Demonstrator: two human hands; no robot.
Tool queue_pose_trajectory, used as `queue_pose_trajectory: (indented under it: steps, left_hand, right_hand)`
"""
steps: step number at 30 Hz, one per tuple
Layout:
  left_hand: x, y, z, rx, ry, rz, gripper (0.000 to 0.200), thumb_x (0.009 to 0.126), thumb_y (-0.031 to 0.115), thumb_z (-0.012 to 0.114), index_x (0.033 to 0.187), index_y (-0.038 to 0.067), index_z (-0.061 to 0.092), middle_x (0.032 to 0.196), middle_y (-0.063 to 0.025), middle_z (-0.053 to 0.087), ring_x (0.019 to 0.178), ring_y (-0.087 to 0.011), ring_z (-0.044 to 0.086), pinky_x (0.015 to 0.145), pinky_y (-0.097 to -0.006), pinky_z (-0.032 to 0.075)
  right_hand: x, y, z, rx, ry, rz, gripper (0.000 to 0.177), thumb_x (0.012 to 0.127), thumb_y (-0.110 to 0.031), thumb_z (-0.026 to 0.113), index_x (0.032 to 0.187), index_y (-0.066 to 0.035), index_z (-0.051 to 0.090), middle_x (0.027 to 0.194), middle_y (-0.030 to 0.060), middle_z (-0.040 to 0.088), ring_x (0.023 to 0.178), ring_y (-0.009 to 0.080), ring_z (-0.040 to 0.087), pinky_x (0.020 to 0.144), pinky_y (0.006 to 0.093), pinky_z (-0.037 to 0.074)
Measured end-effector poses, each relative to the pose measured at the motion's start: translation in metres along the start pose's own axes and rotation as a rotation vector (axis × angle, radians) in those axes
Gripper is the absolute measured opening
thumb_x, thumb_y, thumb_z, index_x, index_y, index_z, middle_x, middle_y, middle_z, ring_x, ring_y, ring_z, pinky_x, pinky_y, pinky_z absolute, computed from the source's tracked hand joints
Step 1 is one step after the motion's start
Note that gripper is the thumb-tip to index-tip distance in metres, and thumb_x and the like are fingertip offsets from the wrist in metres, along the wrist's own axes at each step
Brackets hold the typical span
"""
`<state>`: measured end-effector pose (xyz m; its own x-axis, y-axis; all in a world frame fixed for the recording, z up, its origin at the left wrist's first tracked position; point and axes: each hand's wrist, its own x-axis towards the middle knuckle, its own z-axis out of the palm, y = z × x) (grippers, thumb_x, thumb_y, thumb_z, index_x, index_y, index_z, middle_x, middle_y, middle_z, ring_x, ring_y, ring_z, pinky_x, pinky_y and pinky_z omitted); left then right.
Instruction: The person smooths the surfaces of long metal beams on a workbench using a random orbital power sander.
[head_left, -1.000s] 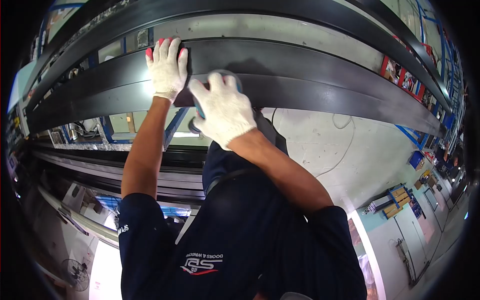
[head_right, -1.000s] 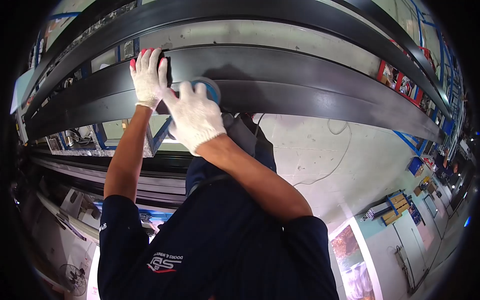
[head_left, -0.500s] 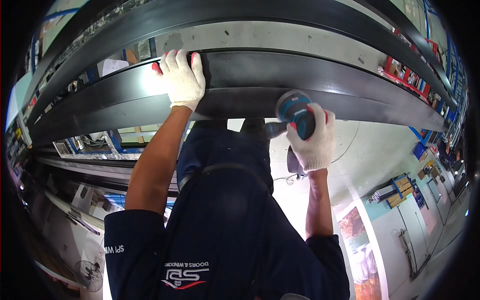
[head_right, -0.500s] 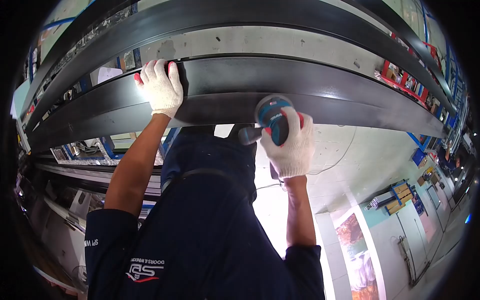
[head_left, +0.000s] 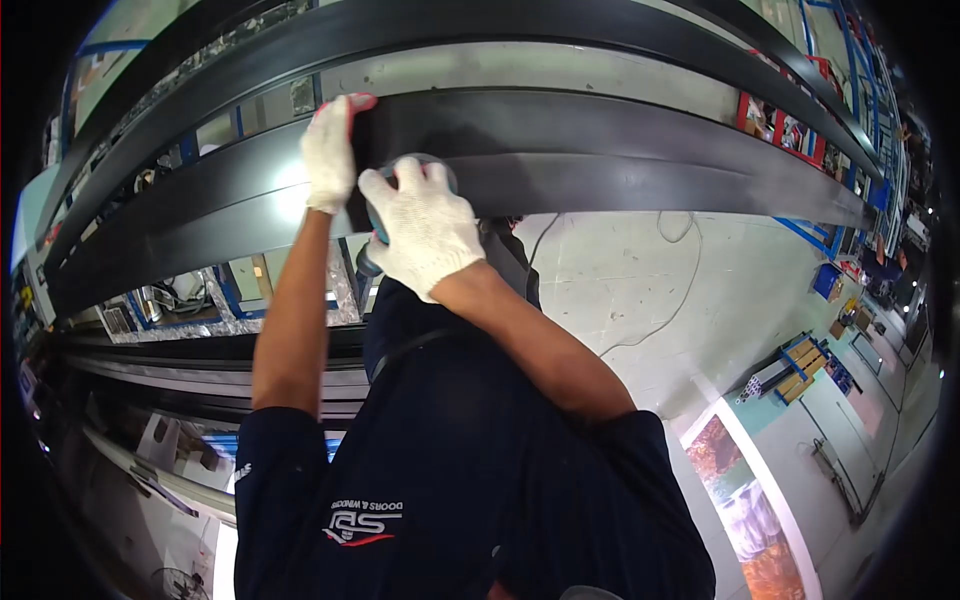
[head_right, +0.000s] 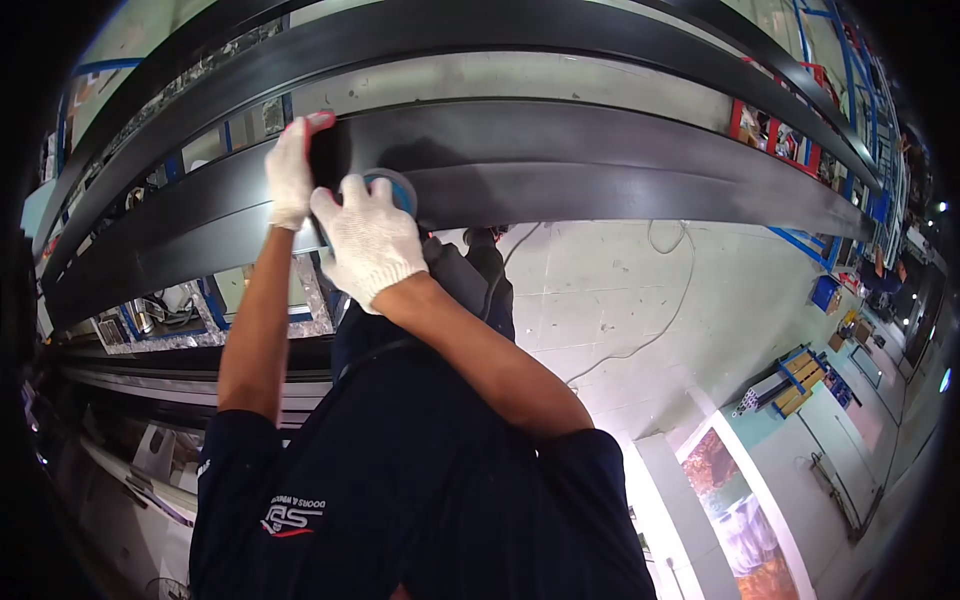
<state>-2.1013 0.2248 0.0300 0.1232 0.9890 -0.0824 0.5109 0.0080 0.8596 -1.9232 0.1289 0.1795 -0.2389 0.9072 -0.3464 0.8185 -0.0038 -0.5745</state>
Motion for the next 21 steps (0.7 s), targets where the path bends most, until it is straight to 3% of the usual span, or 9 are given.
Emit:
queue_pose_trajectory:
  steps: [2, 4, 6, 9, 11, 14, 18, 21]
  left_hand:
    - [-0.015, 0.004, -0.036, -0.01, 0.04, 0.01, 0.044, 0.12, 0.029, 0.044, 0.13, 0.008, 0.081, 0.144, -0.0111, 0.076, 0.138, -0.0335, 0.068, 0.121, -0.0471, 0.047]
    - [-0.026, -0.044, -0.064, 0.456, 0.111, 0.263, 0.046, 0.119, 0.036, 0.047, 0.143, 0.009, 0.076, 0.154, -0.0124, 0.071, 0.149, -0.0347, 0.06, 0.127, -0.0498, 0.041]
    - [-0.055, -0.078, -0.069, 0.746, 0.14, 0.126, 0.056, 0.119, 0.041, 0.047, 0.169, 0.017, 0.055, 0.179, -0.0117, 0.047, 0.167, -0.0346, 0.038, 0.135, -0.0632, 0.022]
    - [-0.07, -0.074, -0.06, 0.95, 0.156, 0.169, 0.062, 0.117, 0.045, 0.05, 0.173, 0.018, 0.049, 0.181, -0.0116, 0.043, 0.169, -0.0401, 0.034, 0.136, -0.0624, 0.021]
    - [-0.073, -0.072, -0.061, 0.923, 0.145, 0.171, 0.061, 0.117, 0.043, 0.05, 0.173, 0.018, 0.049, 0.182, -0.0101, 0.043, 0.17, -0.0374, 0.033, 0.137, -0.0613, 0.019]
    - [-0.07, -0.072, -0.06, 0.939, 0.183, 0.179, 0.059, 0.116, 0.043, 0.053, 0.17, 0.017, 0.054, 0.179, -0.0109, 0.047, 0.168, -0.0377, 0.037, 0.136, -0.0619, 0.023]
    - [-0.069, -0.065, -0.061, 0.943, 0.218, 0.233, 0.056, 0.115, 0.041, 0.057, 0.165, 0.014, 0.059, 0.174, -0.0133, 0.053, 0.162, -0.0411, 0.045, 0.132, -0.0642, 0.028]
    - [-0.068, -0.066, -0.062, 0.899, 0.222, 0.229, 0.056, 0.115, 0.041, 0.057, 0.165, 0.015, 0.06, 0.175, -0.0135, 0.052, 0.164, -0.04, 0.043, 0.133, -0.0635, 0.027]
  right_hand:
    - [-0.009, -0.002, 0.003, 0.015, -0.032, -0.002, 0.065, 0.084, -0.031, 0.088, 0.143, -0.016, 0.064, 0.138, 0.0187, 0.06, 0.129, 0.0431, 0.063, 0.095, 0.0552, 0.065]
    - [-0.02, 0.005, -0.005, 0.011, -0.037, 0.032, 0.065, 0.085, -0.031, 0.088, 0.143, -0.016, 0.064, 0.139, 0.0188, 0.06, 0.129, 0.0429, 0.062, 0.097, 0.0556, 0.065]
    - [-0.036, 0.027, -0.015, -0.025, 0.044, 0.157, 0.063, 0.085, -0.034, 0.087, 0.142, -0.021, 0.065, 0.138, 0.0178, 0.06, 0.13, 0.0429, 0.062, 0.103, 0.0569, 0.061]
    - [-0.062, 0.079, -0.043, -0.081, 0.218, 0.33, 0.061, 0.083, -0.032, 0.087, 0.138, -0.019, 0.066, 0.134, 0.0186, 0.062, 0.125, 0.0426, 0.066, 0.101, 0.055, 0.06]
    - [-0.079, 0.127, -0.061, -0.079, 0.37, 0.362, 0.063, 0.081, -0.033, 0.087, 0.139, -0.017, 0.068, 0.132, 0.0212, 0.066, 0.119, 0.0433, 0.069, 0.102, 0.0516, 0.059]
    - [-0.105, 0.197, -0.084, -0.02, 0.503, 0.517, 0.069, 0.081, -0.032, 0.091, 0.144, -0.015, 0.067, 0.133, 0.0184, 0.068, 0.124, 0.0395, 0.072, 0.108, 0.0493, 0.058]
    - [-0.11, 0.216, -0.102, -0.042, 0.493, 0.628, 0.07, 0.081, -0.034, 0.091, 0.145, -0.017, 0.068, 0.137, 0.0182, 0.068, 0.126, 0.0389, 0.072, 0.11, 0.0485, 0.058]
    - [-0.091, 0.163, -0.083, -0.023, 0.453, 0.534, 0.07, 0.082, -0.036, 0.087, 0.146, -0.014, 0.068, 0.134, 0.0197, 0.068, 0.124, 0.0395, 0.072, 0.109, 0.0486, 0.059]
